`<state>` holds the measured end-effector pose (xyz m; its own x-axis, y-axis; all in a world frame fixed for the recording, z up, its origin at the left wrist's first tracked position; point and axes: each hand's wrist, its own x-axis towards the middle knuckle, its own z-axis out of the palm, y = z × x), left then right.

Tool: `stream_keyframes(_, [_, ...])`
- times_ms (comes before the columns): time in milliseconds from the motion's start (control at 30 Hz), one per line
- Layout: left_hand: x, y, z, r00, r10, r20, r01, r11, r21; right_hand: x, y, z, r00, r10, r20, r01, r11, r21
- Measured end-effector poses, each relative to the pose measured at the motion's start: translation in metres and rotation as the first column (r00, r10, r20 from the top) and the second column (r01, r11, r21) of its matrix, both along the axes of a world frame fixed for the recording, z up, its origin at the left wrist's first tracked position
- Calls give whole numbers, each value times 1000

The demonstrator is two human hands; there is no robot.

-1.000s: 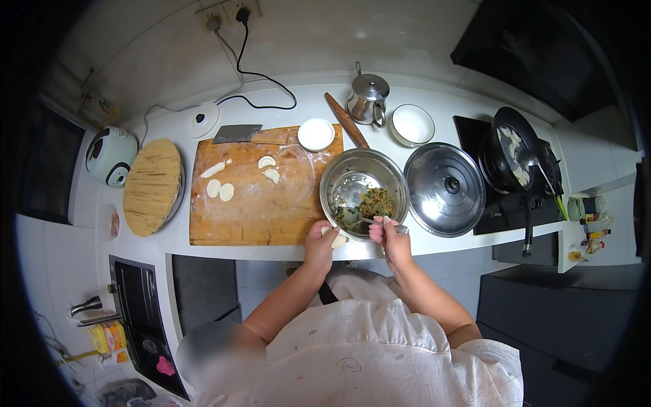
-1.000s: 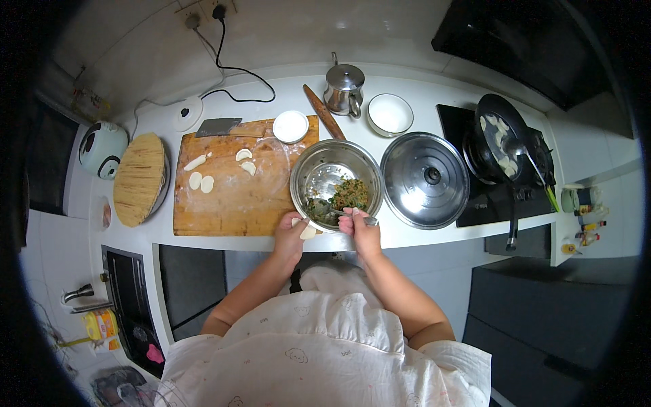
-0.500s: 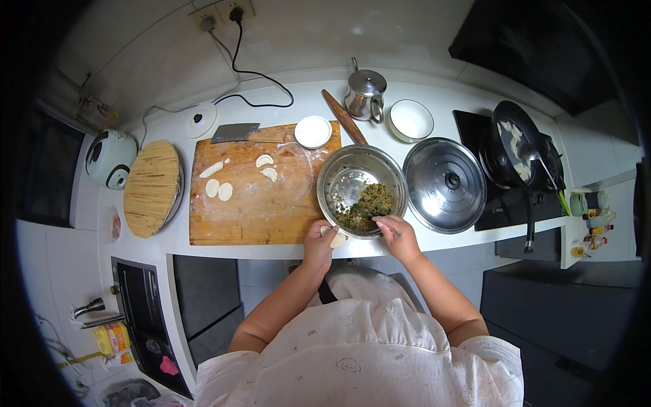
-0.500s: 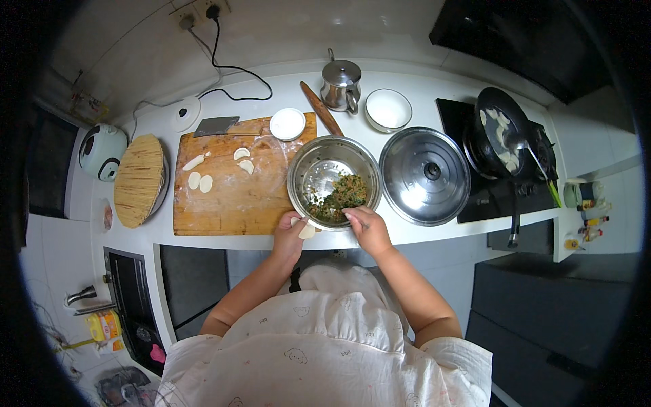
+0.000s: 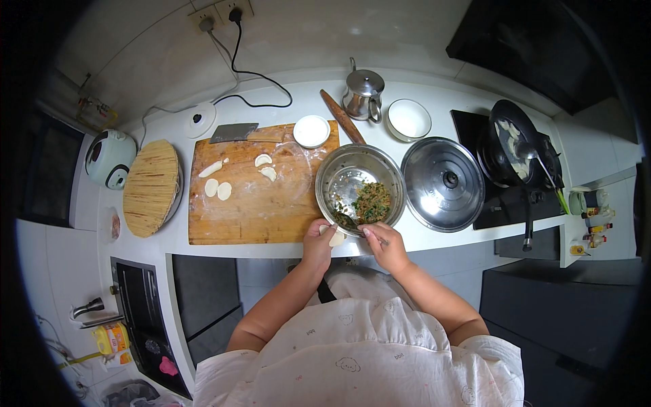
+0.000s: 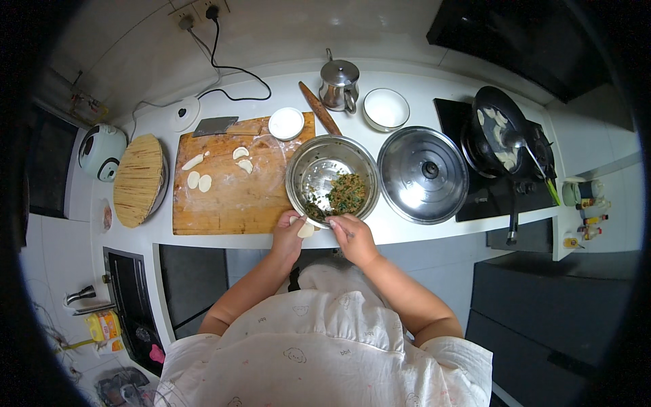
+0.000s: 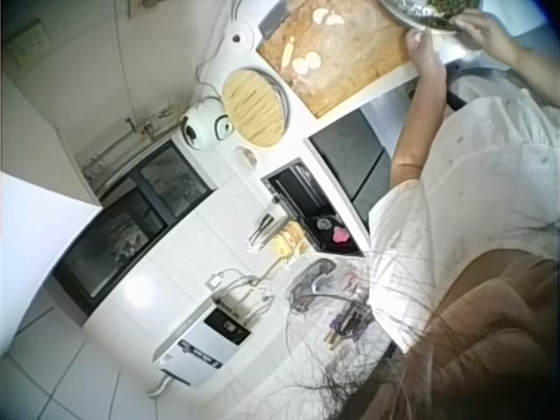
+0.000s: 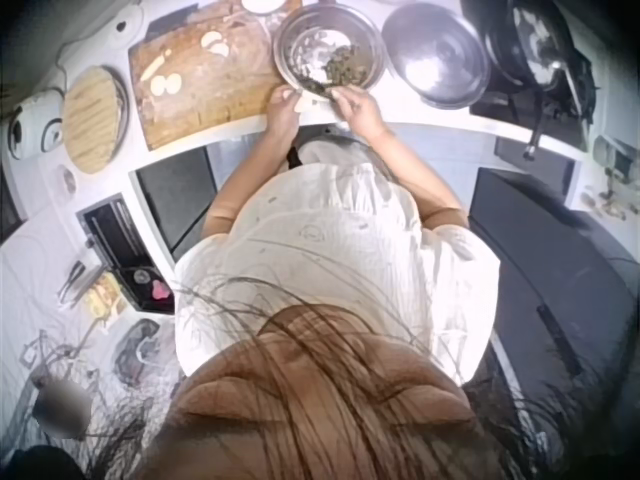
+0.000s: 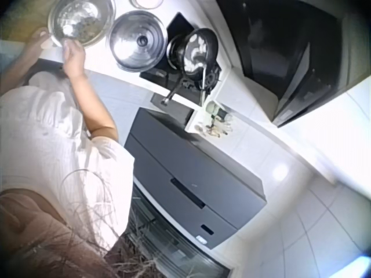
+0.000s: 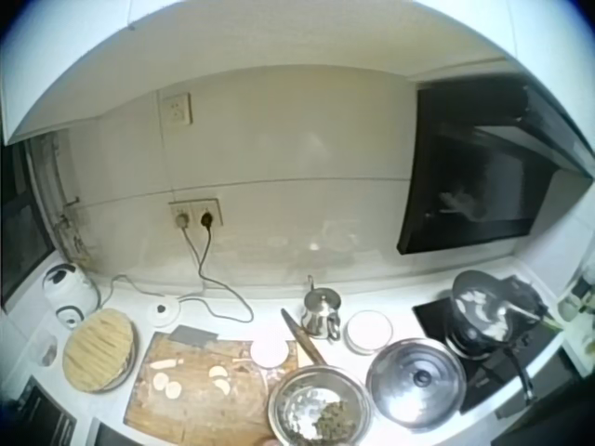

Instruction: The person prepares dumplings by rolling small dough pieces into flat circles using a rolling pin. They scoop a green vegetable filling from a metal bowl and place it onto the dough, then fold and seal the edges to form dumplings. The finished dumplings are placed on a wooden cutting board.

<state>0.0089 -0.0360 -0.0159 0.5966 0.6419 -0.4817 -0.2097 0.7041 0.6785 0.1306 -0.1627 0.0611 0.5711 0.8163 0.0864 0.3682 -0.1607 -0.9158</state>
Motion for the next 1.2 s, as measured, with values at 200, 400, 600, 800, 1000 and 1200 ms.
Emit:
stream_keyframes(200, [-8,2,19,994,-39,-100,36,999,-36,6,20,-17,691,-269,-671,294,953,-79])
stream_keyframes(400, [-36,22,52,997,-73,-37,66,987,-150,27,23,-20,443,-242,-863,372,926,-69])
stream_keyframes(600, [1,39,87,998,-47,49,54,988,-147,41,16,4,478,-181,-860,429,902,48])
stream_keyframes(800, [48,41,95,1000,-3,25,6,992,-130,41,10,30,611,-207,-764,436,894,106])
stream_keyframes(1000, [64,36,95,998,16,58,-1,968,-252,32,7,29,905,-186,-383,281,937,208])
stream_keyframes(1200, [70,35,101,995,-56,86,78,958,-277,24,6,49,892,9,452,-99,979,176])
